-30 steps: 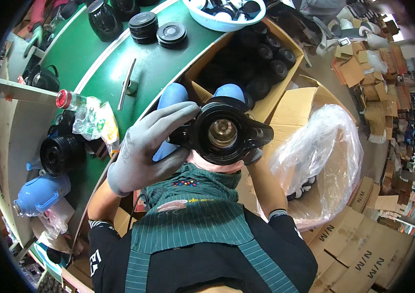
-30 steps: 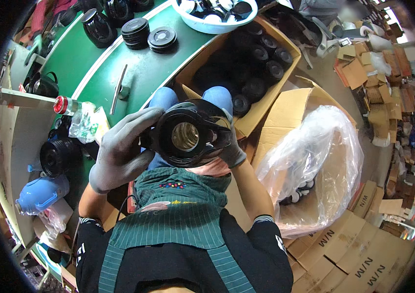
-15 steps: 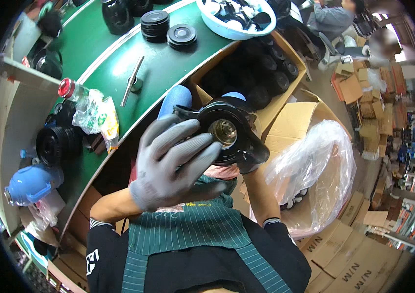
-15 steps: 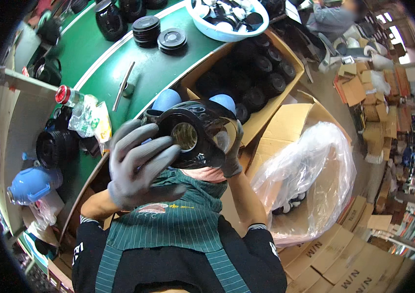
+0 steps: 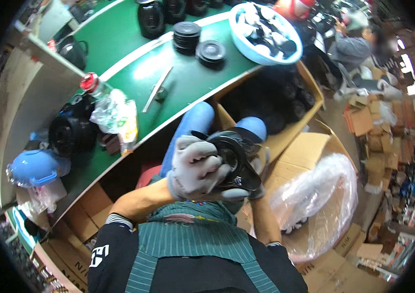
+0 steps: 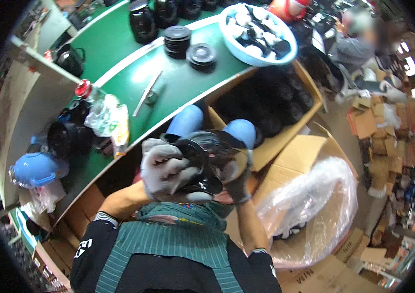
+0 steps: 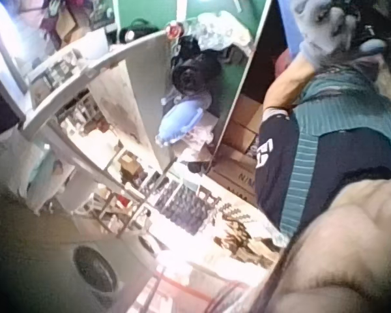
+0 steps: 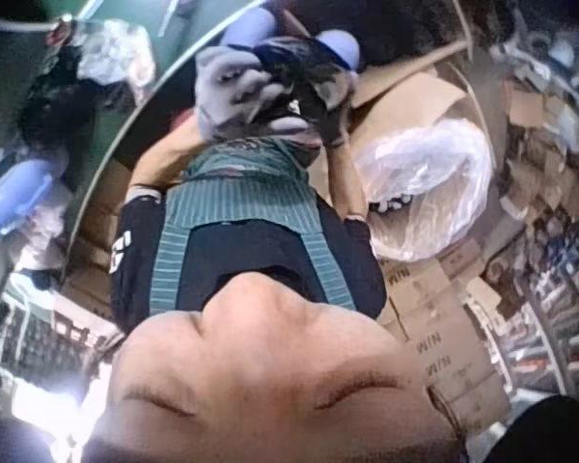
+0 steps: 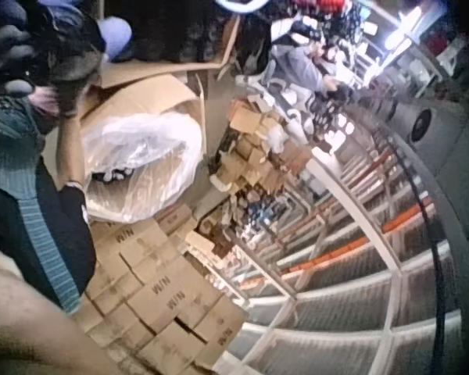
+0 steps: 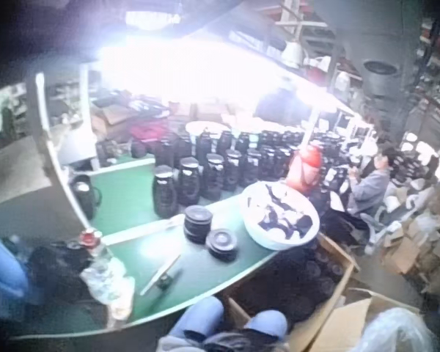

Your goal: The person assembles black kettles by inserting a metal rod into the base, screwing on a lid, and placing a white insert inside. The person handles each kettle one at a time and places the finished units on a green table.

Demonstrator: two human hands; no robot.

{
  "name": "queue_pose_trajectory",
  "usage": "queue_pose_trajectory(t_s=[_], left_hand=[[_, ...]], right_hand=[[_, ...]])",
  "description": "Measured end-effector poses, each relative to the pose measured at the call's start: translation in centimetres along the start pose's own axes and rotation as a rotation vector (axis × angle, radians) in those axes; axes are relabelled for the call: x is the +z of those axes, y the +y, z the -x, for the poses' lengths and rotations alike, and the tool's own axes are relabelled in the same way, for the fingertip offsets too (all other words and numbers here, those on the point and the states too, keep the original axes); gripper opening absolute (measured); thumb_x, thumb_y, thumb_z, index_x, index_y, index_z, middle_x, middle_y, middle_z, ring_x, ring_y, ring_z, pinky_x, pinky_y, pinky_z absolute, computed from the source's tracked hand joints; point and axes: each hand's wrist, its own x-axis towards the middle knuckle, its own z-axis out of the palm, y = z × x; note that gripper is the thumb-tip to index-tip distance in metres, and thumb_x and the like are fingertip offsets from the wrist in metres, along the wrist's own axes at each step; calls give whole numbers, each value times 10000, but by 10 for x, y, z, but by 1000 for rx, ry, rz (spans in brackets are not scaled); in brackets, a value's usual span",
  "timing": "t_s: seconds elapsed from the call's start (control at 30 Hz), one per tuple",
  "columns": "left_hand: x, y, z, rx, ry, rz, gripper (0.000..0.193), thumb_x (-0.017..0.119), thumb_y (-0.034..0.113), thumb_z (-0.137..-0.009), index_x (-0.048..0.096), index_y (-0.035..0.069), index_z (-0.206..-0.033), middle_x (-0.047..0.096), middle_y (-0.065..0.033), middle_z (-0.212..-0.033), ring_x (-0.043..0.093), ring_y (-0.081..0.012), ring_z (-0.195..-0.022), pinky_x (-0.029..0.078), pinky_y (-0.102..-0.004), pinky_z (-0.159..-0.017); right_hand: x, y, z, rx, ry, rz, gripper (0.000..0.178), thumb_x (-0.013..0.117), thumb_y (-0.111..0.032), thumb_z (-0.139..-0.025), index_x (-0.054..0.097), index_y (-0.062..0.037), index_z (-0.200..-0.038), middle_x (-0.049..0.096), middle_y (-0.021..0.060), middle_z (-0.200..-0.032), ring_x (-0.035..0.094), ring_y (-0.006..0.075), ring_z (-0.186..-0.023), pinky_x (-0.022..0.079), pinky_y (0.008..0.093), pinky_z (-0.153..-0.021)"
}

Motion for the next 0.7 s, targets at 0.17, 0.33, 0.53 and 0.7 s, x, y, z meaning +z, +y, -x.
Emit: queue_pose_trajectory(t_s=[0.17, 0.33, 0.53, 0.7], left_hand=[[-4, -2, 89, -213, -406, 17, 497, 897, 477, -689, 810, 152, -1055, 695, -5, -1115, 614, -282, -1139, 523, -491, -947], [-42, -41, 160, -299, -663, 235, 328, 818, 252, -891, 772, 117, -1186, 762, -100, -1205, 749, -295, -1058, 586, -405, -945], [30, -193, 128, -709, -272, -567, 695, 758, 381, -970, 534, 72, -1550, 646, -208, -1432, 643, -404, -1264, 522, -492, -1073], [50, -258, 120, -1013, -460, -459, 608, 784, 359, -954, 616, 189, -1512, 723, -214, -1268, 736, -412, -1062, 590, -477, -932]], right_hand=[[-62, -46, -84, 545, -119, -695, 751, 606, -544, -1024, 545, 3, -1535, 632, 136, -1455, 585, 254, -1362, 450, 407, -1183], [-36, -186, -168, -224, -645, 388, 678, 834, -459, -799, 736, -80, -1353, 728, 202, -1253, 685, 378, -1150, 515, 465, -1067], [46, -192, -118, -160, -668, 468, 721, 834, -501, -826, 677, -84, -1393, 666, 171, -1299, 619, 385, -1206, 477, 505, -1065], [49, -150, -93, 103, -354, -185, 899, 414, -694, -1094, 361, 13, -1647, 507, 263, -1578, 520, 388, -1443, 369, 489, -1238]])
